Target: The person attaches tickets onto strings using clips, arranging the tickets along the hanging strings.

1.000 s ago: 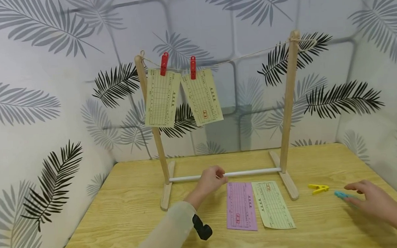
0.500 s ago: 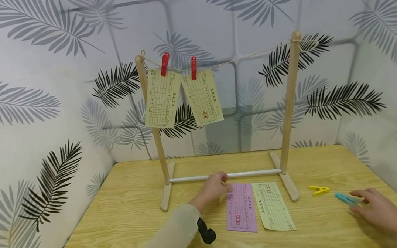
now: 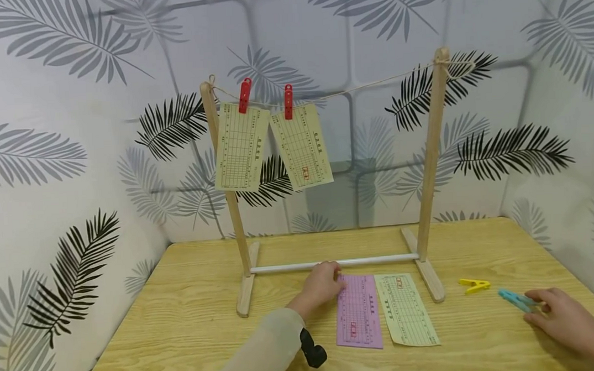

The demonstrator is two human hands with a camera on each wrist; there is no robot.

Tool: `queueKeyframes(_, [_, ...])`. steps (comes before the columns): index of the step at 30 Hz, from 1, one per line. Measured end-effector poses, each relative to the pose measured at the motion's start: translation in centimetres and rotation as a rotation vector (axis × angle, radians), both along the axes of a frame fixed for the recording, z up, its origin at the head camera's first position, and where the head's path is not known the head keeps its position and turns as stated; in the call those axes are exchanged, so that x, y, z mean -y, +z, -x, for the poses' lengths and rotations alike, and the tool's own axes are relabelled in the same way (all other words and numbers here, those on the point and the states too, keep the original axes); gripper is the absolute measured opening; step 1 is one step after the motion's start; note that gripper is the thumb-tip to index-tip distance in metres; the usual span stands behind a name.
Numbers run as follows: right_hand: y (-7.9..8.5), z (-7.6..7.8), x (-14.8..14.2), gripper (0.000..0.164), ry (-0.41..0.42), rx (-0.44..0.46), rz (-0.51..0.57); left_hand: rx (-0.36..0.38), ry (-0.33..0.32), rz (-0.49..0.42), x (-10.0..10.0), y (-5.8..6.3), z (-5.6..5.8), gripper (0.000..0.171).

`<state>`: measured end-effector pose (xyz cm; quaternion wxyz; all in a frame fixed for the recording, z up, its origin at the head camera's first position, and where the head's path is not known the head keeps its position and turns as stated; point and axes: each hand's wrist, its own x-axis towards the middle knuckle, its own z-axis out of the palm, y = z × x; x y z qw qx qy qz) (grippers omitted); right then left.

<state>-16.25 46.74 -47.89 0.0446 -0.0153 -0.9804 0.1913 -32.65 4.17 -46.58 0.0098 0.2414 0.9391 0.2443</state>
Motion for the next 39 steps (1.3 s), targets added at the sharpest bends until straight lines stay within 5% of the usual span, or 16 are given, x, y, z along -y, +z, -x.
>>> queueKeyframes(8, [-0.32, -0.07, 0.34, 0.042, 0.007, -0.047, -0.021, -0.084, -0.019, 0.101, -0.19, -0.36, -0.01, 0.013])
queueKeyframes(32, [-0.24, -0.08, 0.34, 0.031, -0.025, -0.063, -0.003, 0.028, -0.004, -0.057, -0.35, 0.01, 0.49, 0.037])
queueKeyframes(39, [-0.25, -0.23, 0.30, 0.029, -0.029, -0.073, 0.013, 0.023, -0.023, -0.078, -0.33, -0.41, 0.72, 0.017])
